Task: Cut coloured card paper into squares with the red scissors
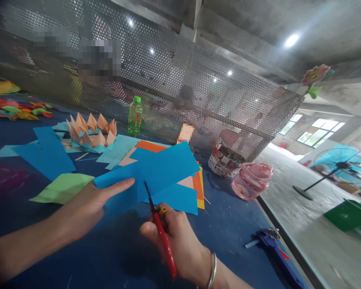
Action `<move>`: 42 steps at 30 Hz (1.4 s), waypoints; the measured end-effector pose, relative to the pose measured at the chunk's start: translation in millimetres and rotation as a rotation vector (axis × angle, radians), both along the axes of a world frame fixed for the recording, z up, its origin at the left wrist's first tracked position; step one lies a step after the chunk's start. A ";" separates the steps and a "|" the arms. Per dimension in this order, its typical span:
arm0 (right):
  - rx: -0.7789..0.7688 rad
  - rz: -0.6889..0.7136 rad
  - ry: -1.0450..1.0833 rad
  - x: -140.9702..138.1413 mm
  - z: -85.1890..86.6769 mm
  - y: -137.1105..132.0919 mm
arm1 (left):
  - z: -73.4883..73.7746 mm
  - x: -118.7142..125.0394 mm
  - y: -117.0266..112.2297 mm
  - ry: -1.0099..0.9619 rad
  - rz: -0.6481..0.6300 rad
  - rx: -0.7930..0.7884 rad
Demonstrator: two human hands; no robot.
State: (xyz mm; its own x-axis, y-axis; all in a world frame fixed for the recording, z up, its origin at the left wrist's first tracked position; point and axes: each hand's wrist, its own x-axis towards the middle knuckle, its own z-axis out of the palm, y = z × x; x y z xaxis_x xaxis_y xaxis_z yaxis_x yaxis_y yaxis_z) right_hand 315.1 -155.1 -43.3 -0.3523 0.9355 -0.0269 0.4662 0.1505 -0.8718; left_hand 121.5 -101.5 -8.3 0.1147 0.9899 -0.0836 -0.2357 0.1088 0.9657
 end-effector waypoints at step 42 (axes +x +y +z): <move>0.162 -0.054 -0.029 -1.0 -10.3 4.0 | -12.3 -2.8 1.9 -0.075 -0.175 -0.026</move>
State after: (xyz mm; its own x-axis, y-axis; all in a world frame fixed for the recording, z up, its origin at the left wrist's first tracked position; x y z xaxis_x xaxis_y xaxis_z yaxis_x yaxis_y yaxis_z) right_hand 314.1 -151.1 -53.6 -0.3027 0.9460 0.1161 0.5021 0.2618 -0.8242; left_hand 118.7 -99.6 -20.6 0.2921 0.9518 -0.0931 -0.2823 0.1788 0.9425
